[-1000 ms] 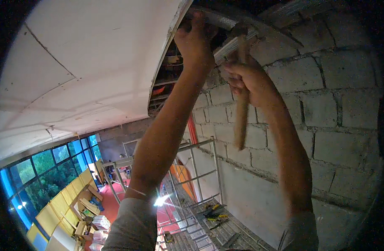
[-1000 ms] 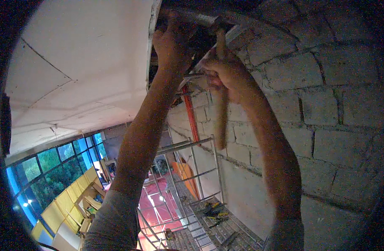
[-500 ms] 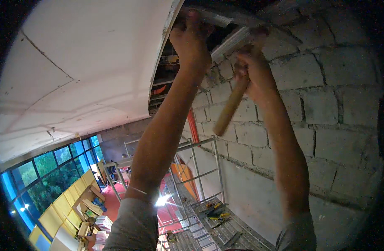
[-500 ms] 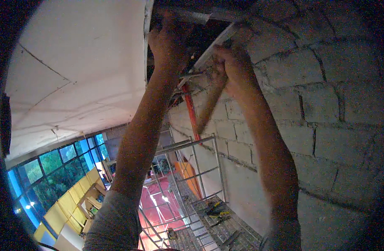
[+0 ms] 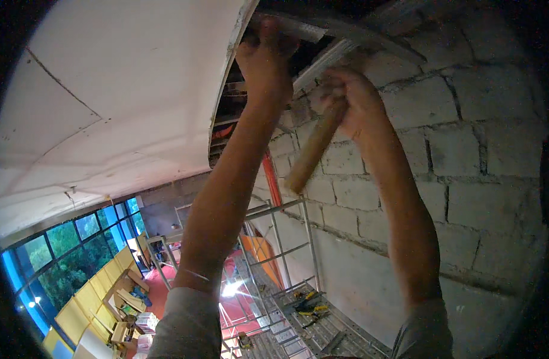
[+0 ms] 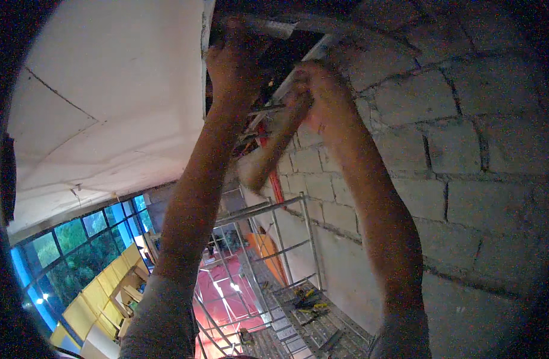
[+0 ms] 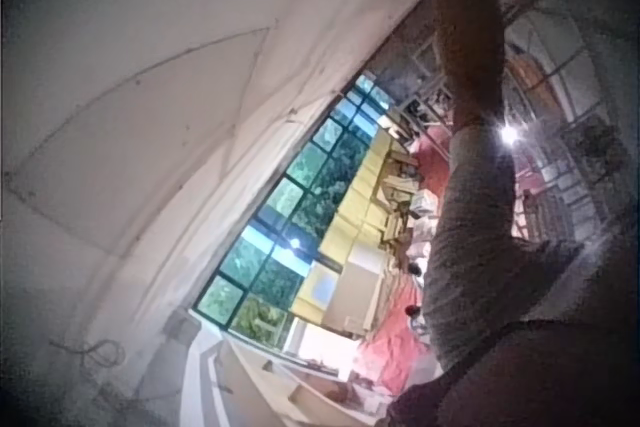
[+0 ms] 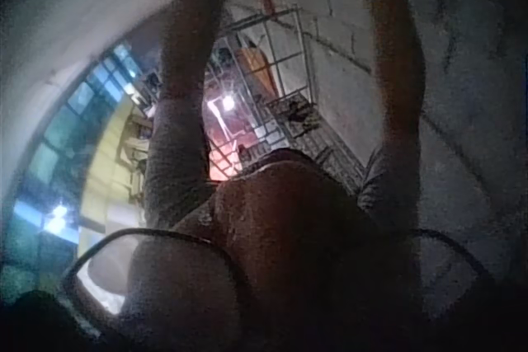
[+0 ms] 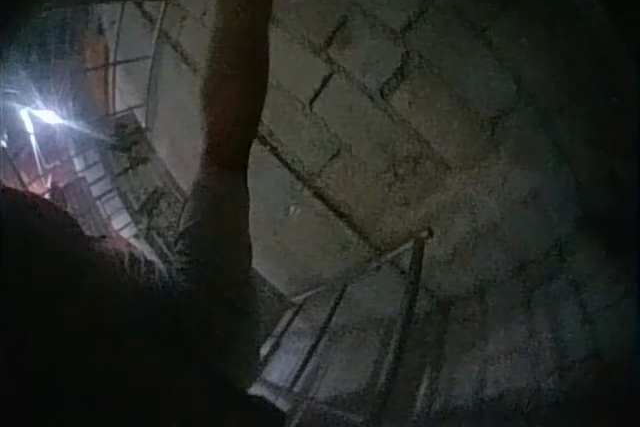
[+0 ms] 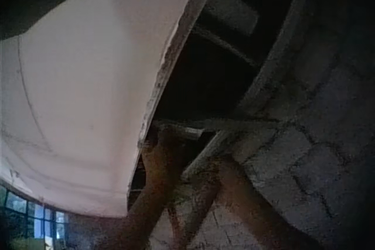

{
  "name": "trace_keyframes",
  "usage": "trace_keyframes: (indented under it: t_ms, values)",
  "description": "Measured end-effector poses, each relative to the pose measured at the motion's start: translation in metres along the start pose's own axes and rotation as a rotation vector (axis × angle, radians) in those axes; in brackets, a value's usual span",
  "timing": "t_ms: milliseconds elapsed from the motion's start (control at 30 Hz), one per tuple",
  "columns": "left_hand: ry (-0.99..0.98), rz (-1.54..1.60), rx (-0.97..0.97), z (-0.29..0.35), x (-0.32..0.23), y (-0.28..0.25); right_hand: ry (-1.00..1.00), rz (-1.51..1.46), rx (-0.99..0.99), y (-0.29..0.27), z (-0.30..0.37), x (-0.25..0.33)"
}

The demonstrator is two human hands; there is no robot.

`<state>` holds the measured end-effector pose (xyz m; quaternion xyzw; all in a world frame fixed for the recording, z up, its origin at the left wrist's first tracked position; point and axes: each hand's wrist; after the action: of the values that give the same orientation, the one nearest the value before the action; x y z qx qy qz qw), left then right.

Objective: The person positions metal ceiling grid components against a concrete block wall and uses a hammer to secure them in place while standing on scaffolding.

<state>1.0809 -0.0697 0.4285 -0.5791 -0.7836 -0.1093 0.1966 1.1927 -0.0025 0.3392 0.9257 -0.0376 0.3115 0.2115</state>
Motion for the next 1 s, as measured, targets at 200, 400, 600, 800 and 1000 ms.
trace_keyframes:
  t_ms: [200,400,600,800,1000]
  values:
    - [0.03,-0.08,-0.016,0.0,-0.007,0.01,-0.01,0.144,0.015,-0.026,0.004,0.001]
    - [0.023,-0.116,0.036,-0.002,-0.004,-0.002,0.039,-0.007,0.005,-0.002,0.007,-0.002]
    - [-0.013,-0.003,-0.064,-0.002,-0.006,0.008,-0.023,0.186,-0.005,-0.007,0.012,0.001]
    - [-0.016,-0.056,-0.01,-0.003,-0.007,0.002,0.018,0.481,0.062,0.0,0.009,-0.005]
    - [0.027,-0.004,-0.043,0.002,-0.005,0.009,0.1,0.444,0.094,-0.015,0.039,-0.021]
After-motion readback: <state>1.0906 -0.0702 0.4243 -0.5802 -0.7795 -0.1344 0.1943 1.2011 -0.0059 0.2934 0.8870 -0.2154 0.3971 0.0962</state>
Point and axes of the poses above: each hand's wrist, its own z-axis away from the middle knuckle, its own y-axis out of the palm, x = y × z, and after that the axes turned 14 degrees about y, right-handed
